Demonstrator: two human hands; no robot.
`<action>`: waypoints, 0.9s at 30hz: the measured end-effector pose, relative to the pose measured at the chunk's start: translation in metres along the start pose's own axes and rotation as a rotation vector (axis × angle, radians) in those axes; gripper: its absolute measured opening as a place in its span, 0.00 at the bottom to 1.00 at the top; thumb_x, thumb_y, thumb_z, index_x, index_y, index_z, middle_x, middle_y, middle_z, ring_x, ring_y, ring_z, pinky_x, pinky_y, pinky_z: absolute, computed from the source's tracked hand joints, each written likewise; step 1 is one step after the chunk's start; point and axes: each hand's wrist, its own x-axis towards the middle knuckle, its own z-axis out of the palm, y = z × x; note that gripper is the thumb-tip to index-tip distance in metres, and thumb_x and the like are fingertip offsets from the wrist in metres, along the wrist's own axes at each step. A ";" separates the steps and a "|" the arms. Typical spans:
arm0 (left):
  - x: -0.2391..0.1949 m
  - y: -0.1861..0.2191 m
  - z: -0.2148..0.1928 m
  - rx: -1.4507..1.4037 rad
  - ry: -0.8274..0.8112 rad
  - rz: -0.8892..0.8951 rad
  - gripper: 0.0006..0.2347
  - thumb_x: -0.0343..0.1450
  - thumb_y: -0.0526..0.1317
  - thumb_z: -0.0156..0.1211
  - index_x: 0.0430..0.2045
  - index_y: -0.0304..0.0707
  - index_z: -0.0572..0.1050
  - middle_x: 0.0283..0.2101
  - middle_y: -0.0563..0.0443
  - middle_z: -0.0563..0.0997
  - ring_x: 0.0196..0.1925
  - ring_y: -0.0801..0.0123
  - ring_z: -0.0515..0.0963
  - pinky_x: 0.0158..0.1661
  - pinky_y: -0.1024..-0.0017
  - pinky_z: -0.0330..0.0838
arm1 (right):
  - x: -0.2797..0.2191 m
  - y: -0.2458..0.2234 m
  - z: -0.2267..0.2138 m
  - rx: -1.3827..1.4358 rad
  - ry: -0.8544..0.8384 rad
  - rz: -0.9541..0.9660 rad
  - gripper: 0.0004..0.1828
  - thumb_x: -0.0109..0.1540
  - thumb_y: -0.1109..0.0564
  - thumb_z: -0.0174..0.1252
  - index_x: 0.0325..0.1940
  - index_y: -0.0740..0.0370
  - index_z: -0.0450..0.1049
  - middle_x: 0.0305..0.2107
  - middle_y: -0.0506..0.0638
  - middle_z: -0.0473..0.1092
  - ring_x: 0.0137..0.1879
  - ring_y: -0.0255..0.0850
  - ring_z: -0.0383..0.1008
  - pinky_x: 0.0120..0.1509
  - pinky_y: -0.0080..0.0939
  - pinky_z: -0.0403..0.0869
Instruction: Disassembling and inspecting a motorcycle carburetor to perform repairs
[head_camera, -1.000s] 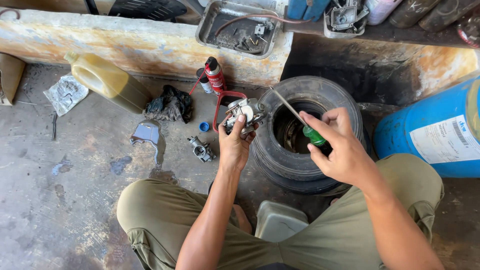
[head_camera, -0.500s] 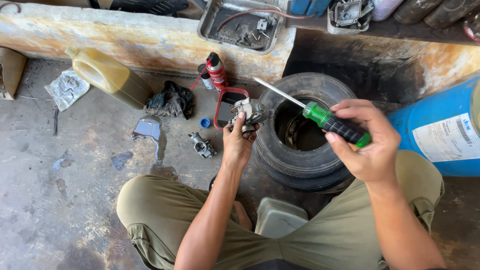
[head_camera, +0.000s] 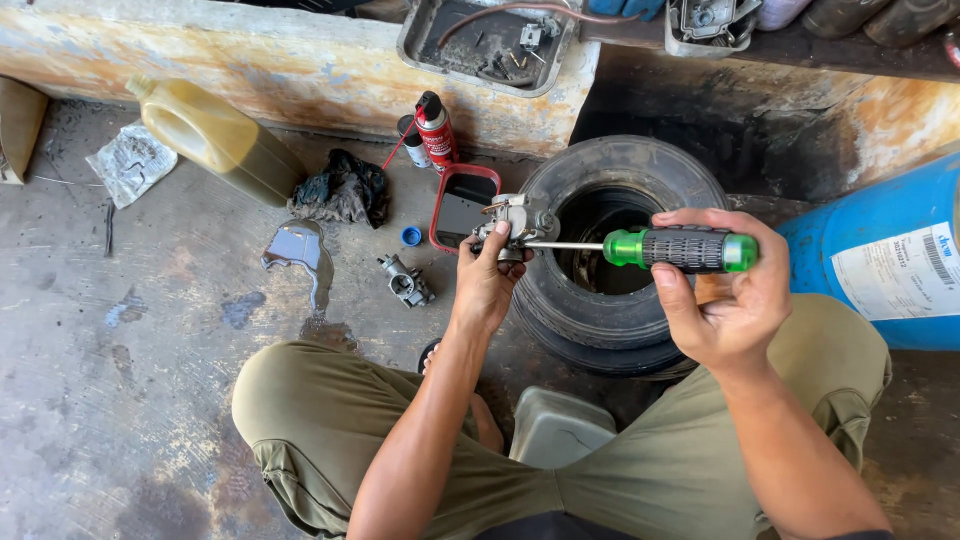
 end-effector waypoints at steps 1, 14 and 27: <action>-0.001 0.001 0.000 -0.001 0.001 0.000 0.24 0.68 0.40 0.66 0.49 0.28 0.58 0.39 0.36 0.74 0.30 0.63 0.79 0.27 0.78 0.69 | 0.000 0.000 0.000 0.000 -0.002 0.000 0.28 0.62 0.70 0.59 0.63 0.67 0.54 0.52 0.67 0.69 0.57 0.55 0.75 0.66 0.51 0.78; -0.001 -0.001 0.000 0.007 -0.022 -0.027 0.31 0.66 0.42 0.67 0.56 0.28 0.52 0.38 0.36 0.74 0.31 0.64 0.79 0.28 0.78 0.69 | 0.000 0.004 0.001 0.019 -0.018 0.001 0.29 0.63 0.70 0.59 0.64 0.65 0.54 0.53 0.66 0.69 0.59 0.55 0.75 0.68 0.51 0.78; 0.001 -0.022 0.003 0.149 0.112 -0.100 0.28 0.65 0.43 0.75 0.51 0.39 0.60 0.34 0.40 0.77 0.29 0.53 0.85 0.29 0.74 0.80 | 0.005 0.031 0.007 0.178 0.018 0.031 0.23 0.68 0.50 0.57 0.55 0.67 0.56 0.41 0.58 0.63 0.33 0.36 0.70 0.29 0.30 0.73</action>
